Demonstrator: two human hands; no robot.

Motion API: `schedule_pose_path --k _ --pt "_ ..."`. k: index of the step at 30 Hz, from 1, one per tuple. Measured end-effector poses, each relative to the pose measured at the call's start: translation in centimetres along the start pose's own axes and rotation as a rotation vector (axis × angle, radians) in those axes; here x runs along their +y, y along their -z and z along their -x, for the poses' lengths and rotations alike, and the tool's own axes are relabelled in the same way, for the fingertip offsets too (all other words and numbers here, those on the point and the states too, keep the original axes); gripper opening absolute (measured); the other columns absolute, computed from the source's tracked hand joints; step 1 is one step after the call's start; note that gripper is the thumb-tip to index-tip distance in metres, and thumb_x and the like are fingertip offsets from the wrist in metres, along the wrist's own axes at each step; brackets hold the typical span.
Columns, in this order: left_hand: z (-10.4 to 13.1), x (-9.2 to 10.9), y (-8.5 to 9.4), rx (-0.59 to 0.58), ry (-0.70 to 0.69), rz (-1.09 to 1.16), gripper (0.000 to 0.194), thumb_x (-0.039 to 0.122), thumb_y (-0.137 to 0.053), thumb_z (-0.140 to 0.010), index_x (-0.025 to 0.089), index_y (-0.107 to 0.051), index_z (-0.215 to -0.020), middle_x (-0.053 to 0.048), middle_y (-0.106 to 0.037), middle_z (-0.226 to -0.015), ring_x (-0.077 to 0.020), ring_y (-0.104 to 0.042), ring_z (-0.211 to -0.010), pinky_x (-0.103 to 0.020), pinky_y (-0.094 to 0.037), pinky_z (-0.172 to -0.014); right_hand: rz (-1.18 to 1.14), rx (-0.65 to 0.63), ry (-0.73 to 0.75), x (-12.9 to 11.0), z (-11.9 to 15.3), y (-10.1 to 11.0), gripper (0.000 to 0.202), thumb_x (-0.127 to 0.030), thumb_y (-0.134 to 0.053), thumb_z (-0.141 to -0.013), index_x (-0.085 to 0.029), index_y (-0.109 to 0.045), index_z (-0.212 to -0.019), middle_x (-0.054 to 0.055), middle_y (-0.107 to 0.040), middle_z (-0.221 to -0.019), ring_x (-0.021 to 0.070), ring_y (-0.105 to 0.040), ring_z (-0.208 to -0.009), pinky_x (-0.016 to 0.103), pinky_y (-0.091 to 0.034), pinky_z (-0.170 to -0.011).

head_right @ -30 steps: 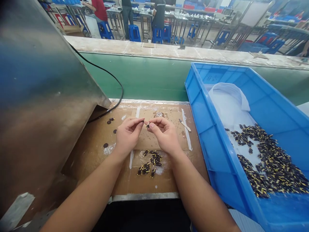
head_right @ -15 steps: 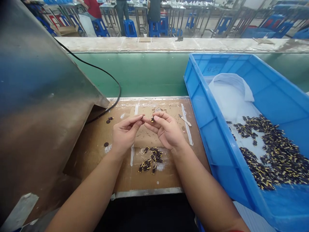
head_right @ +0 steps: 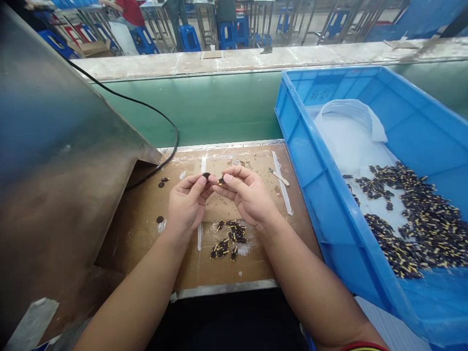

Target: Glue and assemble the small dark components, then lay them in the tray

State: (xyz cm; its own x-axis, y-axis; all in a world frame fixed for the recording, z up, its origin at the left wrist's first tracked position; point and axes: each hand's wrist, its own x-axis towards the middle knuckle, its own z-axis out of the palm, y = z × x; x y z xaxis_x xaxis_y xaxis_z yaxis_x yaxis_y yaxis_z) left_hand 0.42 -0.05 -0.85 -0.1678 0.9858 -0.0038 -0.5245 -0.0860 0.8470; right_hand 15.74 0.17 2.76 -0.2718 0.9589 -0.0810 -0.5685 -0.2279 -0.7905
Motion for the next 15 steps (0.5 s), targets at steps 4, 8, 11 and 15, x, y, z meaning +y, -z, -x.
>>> schedule_pose_path --k 4,8,11,15 --pt "0.3 -0.1 0.0 -0.031 -0.099 -0.154 0.020 0.027 -0.083 -0.080 0.016 -0.078 -0.097 -0.011 -0.076 -0.099 -0.0189 -0.074 -0.092 -0.033 -0.063 -0.089 0.046 -0.013 0.026 0.2 0.0 0.0 0.023 -0.035 -0.084 -0.078 -0.024 -0.066 -0.089 -0.001 -0.073 -0.091 0.0198 -0.074 -0.100 0.041 -0.061 -0.098" --pt "0.1 0.3 0.0 -0.043 -0.046 -0.051 0.018 0.030 -0.086 -0.078 0.017 -0.078 -0.088 -0.009 -0.077 -0.095 -0.0171 -0.074 -0.088 -0.030 -0.063 -0.086 0.129 -0.015 0.065 0.4 0.1 -0.1 0.025 -0.038 -0.083 -0.080 -0.024 -0.067 -0.092 0.000 -0.073 -0.090 0.0190 -0.074 -0.096 0.039 -0.064 -0.092" --pt "0.0 0.6 0.0 -0.043 0.066 0.101 0.020 0.029 -0.091 -0.071 0.020 -0.078 -0.082 -0.004 -0.077 -0.092 -0.0120 -0.073 -0.084 -0.023 -0.060 -0.084 0.262 0.071 0.182 0.7 0.2 -0.2 0.025 -0.041 -0.082 -0.081 -0.023 -0.069 -0.092 0.001 -0.073 -0.086 0.0166 -0.074 -0.085 0.033 -0.065 -0.080" --pt "0.1 0.8 0.0 -0.069 0.120 0.177 0.020 0.030 -0.092 -0.070 0.022 -0.078 -0.081 -0.001 -0.077 -0.091 -0.0086 -0.071 -0.084 -0.020 -0.058 -0.085 0.439 0.121 0.342 1.1 0.4 -0.6 0.019 -0.038 -0.081 -0.082 -0.022 -0.072 -0.090 0.001 -0.074 -0.085 0.0138 -0.071 -0.078 0.029 -0.062 -0.074"
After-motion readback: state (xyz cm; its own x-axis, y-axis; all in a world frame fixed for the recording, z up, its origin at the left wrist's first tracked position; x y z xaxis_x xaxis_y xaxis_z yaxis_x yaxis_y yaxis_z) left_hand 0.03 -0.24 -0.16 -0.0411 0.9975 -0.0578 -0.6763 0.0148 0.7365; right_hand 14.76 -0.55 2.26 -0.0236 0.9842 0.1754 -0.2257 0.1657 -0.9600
